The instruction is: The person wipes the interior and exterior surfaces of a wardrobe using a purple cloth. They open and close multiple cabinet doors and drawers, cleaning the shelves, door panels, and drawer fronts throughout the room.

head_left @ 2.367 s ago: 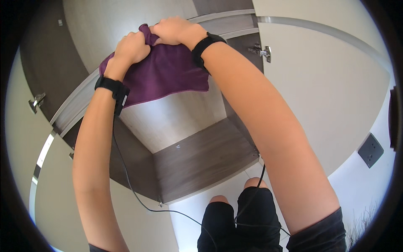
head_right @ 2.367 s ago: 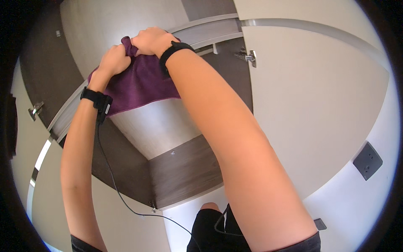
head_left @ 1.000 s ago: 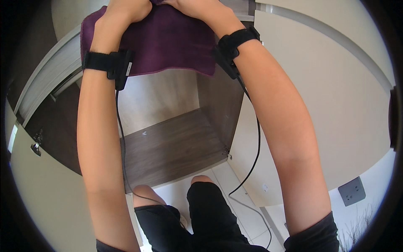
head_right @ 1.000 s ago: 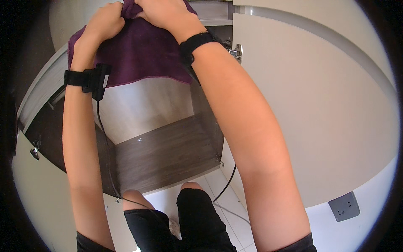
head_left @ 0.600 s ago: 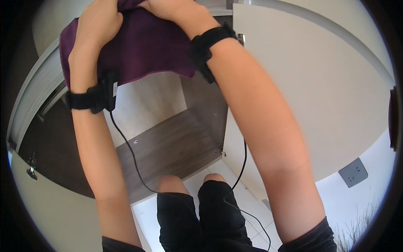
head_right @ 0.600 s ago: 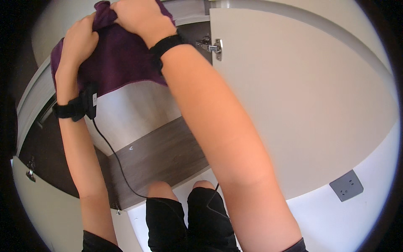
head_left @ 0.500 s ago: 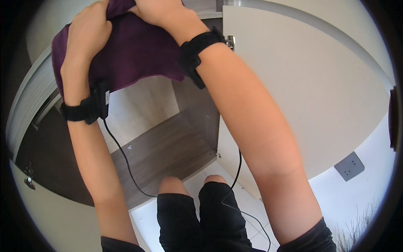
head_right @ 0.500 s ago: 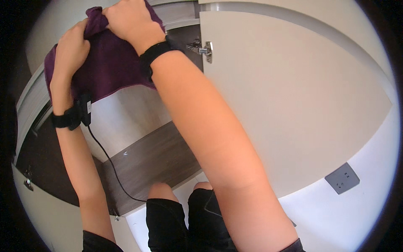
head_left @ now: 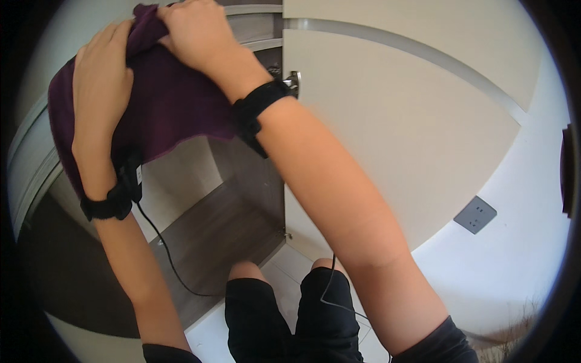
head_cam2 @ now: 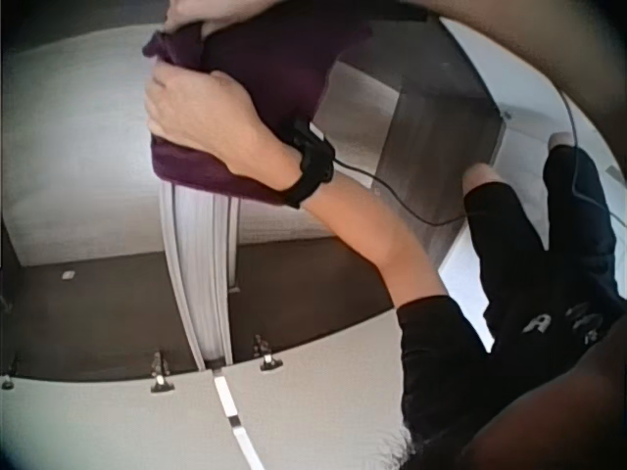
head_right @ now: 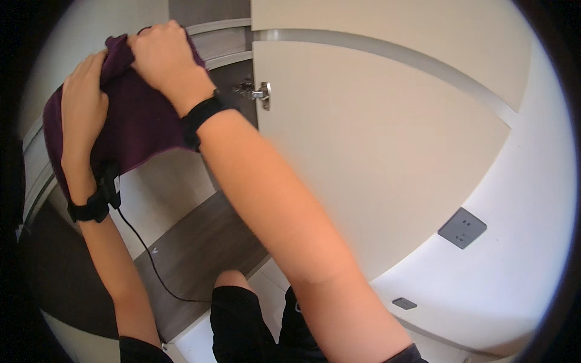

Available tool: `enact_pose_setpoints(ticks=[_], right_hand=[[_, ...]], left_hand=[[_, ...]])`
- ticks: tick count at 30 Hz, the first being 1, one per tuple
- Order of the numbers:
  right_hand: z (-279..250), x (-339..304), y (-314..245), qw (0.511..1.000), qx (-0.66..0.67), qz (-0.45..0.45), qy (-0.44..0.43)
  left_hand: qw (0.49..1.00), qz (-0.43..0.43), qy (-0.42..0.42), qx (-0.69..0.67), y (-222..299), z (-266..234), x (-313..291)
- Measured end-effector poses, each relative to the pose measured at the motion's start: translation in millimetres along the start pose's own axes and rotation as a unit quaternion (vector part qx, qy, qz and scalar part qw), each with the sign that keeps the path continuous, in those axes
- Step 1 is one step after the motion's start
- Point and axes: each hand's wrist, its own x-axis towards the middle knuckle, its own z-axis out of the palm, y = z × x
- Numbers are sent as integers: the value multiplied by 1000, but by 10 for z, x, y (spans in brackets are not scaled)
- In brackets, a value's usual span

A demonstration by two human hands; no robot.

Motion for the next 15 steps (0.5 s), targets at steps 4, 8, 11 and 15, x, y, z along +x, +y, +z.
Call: enact_pose_setpoints(ticks=[4,8,11,15], right_hand=[[-35,37,-57,999,-8,11,-50],[-37,-12,-55,999,5,-2,-41],[-61,21,-93,999,-12,1,-49],[-147,-70,-169,1000,17,-10,0]], left_hand=[[998,-18,-6,55,-5,0,-42],[993,-51,-9,102,68,105,-89],[995,-61,8,82,45,131,-67],[994,-79,8,77,36,96,-88]])
